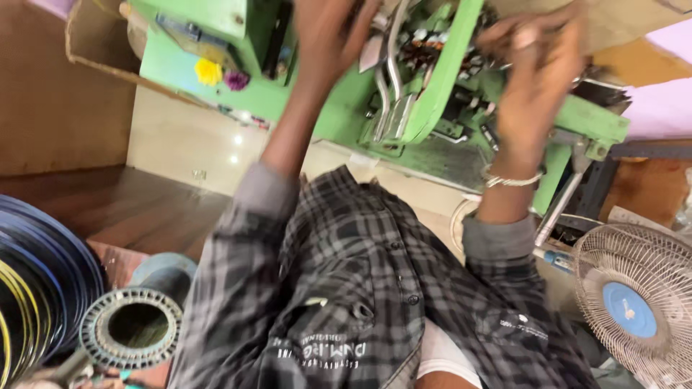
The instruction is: The person works on a green industrial machine, using a wrench to tighten a component and a small tool to adjust internal parts. They then operate the machine's control panel and levers to test the mechanism.
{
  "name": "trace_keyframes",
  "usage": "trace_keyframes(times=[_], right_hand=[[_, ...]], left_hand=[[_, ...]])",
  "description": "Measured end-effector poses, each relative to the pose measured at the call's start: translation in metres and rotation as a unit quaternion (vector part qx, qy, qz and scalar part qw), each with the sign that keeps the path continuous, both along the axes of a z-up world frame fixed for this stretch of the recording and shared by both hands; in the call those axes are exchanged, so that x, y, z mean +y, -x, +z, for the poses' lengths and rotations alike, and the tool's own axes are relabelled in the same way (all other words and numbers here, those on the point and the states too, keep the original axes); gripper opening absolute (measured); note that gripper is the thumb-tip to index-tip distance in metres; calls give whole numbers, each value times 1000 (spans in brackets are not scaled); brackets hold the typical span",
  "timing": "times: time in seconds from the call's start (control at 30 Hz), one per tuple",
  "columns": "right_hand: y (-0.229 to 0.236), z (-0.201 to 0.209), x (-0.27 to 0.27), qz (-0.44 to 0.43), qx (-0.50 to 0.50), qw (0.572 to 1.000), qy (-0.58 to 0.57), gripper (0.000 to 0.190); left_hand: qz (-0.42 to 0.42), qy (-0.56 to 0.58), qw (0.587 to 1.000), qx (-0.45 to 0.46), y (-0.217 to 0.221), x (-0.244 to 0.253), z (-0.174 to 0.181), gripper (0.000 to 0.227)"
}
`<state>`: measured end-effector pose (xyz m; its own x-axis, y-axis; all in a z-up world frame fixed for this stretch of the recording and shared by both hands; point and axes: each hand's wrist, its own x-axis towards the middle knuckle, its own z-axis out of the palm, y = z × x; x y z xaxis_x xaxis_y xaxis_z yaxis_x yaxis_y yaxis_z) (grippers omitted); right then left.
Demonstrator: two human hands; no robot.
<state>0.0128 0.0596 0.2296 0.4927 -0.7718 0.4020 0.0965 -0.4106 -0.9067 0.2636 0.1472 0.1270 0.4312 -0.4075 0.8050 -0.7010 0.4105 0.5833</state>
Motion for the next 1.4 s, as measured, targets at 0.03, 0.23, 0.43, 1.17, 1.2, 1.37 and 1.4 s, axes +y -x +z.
trace_keyframes(times=[0.03, 0.23, 0.43, 1.17, 1.2, 1.37, 1.4], right_hand=[[1, -6, 3, 2, 24, 999, 28, 20], [12, -45, -5, 46, 9, 994, 96, 21], [42, -50, 19, 27, -13, 1000, -7, 24], [42, -100, 69, -45, 1, 958, -285, 12], [42, -89, 64, -20, 40, 968, -248, 12], [3, -54, 62, 84, 145, 984, -56, 3], [-3, -47, 63, 74, 152, 983, -64, 4]], left_hand=[[30, 9, 999, -24, 7, 21, -6, 10], [155, -172, 957, 173, 50, 119, -60, 4], [9, -322, 940, -112, 42, 112, 39, 24], [-149, -429, 862, -225, 44, 106, 35, 38], [-143, -421, 869, -216, 47, 108, 24, 39], [-56, -309, 946, -82, 59, 106, -4, 45], [-6, -273, 961, -41, 57, 99, 0, 41]])
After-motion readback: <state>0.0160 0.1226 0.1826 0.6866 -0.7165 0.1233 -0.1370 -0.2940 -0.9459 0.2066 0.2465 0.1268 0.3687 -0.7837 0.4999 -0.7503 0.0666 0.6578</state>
